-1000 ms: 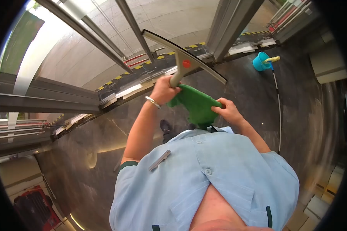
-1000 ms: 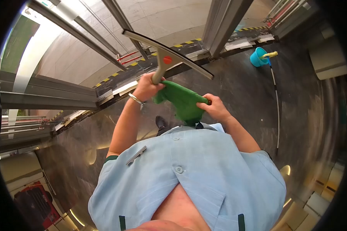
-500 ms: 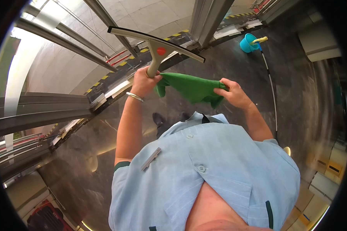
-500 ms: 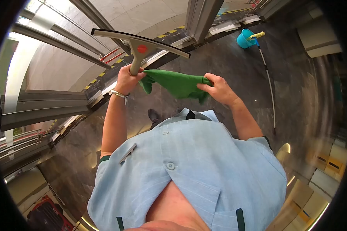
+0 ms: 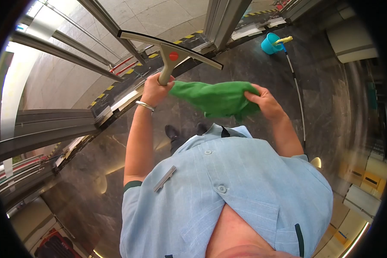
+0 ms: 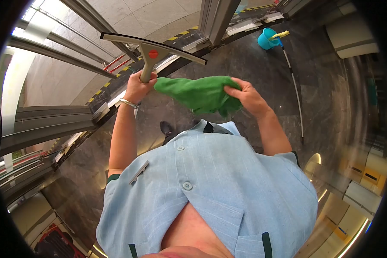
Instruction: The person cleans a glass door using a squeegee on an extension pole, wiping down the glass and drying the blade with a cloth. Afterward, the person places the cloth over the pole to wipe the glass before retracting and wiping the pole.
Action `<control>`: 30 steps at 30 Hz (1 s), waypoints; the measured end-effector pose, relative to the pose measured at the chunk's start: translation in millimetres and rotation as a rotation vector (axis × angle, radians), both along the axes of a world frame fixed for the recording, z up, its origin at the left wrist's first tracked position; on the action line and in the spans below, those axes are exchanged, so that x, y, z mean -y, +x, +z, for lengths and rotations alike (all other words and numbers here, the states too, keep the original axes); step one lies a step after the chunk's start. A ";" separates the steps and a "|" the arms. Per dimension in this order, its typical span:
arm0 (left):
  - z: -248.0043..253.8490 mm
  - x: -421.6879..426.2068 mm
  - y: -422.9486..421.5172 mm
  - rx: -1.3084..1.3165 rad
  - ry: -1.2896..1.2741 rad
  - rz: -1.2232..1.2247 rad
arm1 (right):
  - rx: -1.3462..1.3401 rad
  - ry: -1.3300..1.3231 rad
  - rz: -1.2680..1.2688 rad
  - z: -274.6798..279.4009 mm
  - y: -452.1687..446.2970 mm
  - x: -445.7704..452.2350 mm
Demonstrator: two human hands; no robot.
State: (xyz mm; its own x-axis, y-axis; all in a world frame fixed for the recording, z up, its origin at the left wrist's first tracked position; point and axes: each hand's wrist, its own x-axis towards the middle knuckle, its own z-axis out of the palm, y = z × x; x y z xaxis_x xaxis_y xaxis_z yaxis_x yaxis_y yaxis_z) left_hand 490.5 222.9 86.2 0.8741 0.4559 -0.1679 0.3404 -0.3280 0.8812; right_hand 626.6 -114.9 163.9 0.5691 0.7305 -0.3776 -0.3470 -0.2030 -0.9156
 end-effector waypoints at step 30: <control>-9.2 66.9 2.2 -0.092 -0.799 -0.418 | 1.237 -0.174 0.502 132.0 42.5 -64.5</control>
